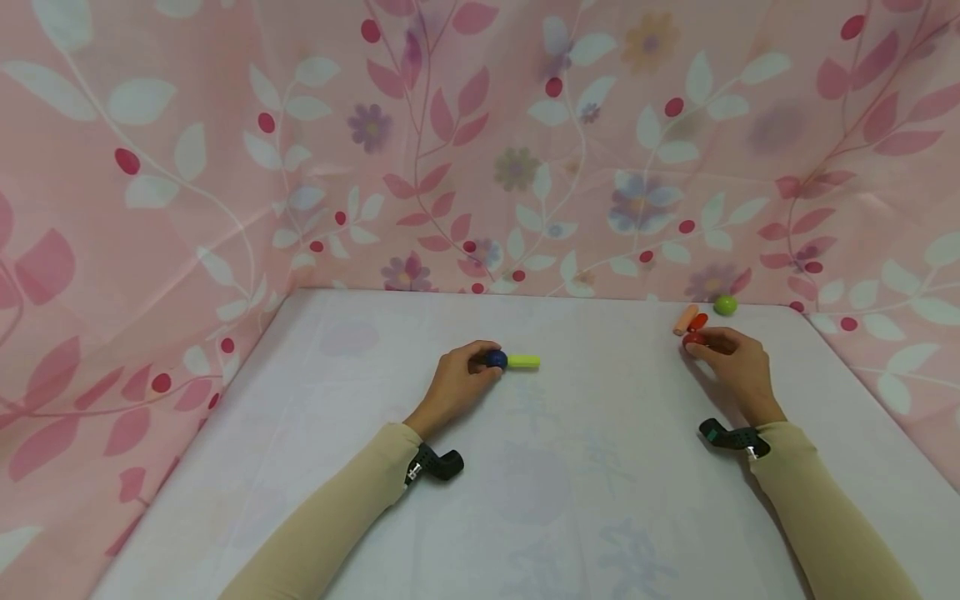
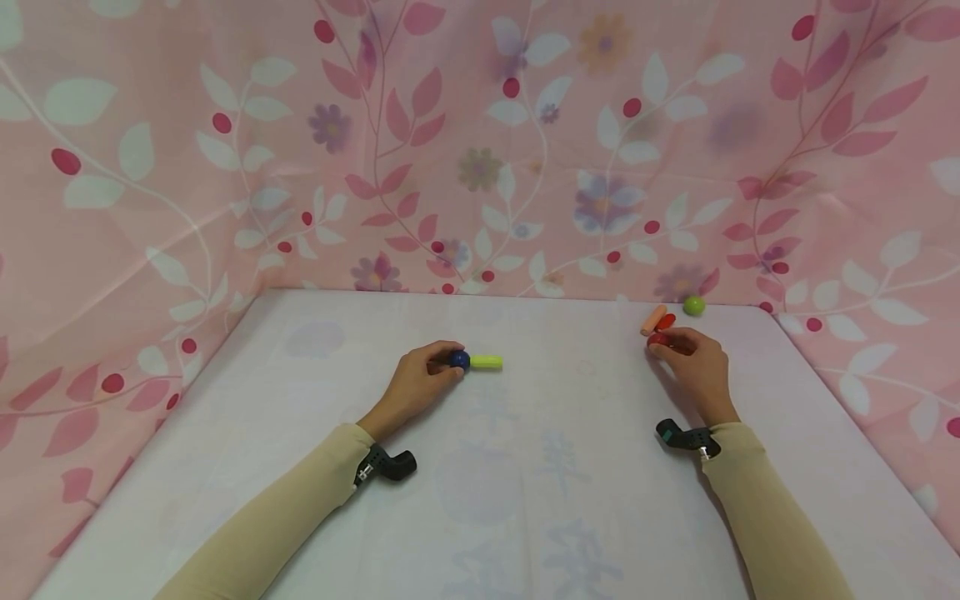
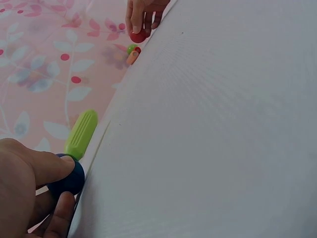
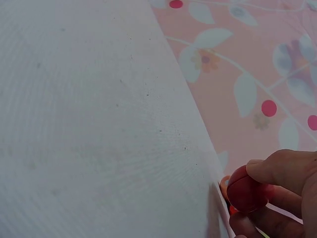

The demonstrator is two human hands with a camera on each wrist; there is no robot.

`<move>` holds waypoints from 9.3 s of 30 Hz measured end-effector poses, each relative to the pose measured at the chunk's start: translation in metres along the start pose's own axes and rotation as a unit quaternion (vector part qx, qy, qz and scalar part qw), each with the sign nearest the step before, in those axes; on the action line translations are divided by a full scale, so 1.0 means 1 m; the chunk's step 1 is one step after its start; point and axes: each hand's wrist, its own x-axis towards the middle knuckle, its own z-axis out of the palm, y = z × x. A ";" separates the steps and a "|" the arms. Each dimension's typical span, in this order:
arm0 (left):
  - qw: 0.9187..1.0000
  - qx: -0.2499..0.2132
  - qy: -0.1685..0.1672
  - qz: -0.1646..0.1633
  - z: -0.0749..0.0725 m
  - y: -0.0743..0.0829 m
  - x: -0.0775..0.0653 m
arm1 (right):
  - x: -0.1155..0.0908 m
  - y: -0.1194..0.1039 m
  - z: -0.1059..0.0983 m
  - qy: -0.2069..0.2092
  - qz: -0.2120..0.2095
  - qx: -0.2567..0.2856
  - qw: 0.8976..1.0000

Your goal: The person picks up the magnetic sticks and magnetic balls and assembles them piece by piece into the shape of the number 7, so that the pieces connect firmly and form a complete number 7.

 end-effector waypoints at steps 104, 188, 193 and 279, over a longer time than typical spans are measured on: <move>1.000 0.000 0.005 0.010 0.000 -0.001 0.000 | -0.018 -0.070 0.036 -0.065 -0.147 0.037 0.986; 1.000 -0.002 0.001 0.000 -0.001 0.001 -0.002 | -0.038 -0.111 0.125 -0.142 -0.205 0.082 0.965; 1.000 0.000 0.002 -0.001 0.000 0.000 -0.001 | -0.039 -0.112 0.128 -0.143 -0.214 0.083 0.963; 1.000 -0.001 0.007 0.009 0.001 -0.002 -0.001 | -0.042 -0.110 0.140 -0.151 -0.232 0.061 0.959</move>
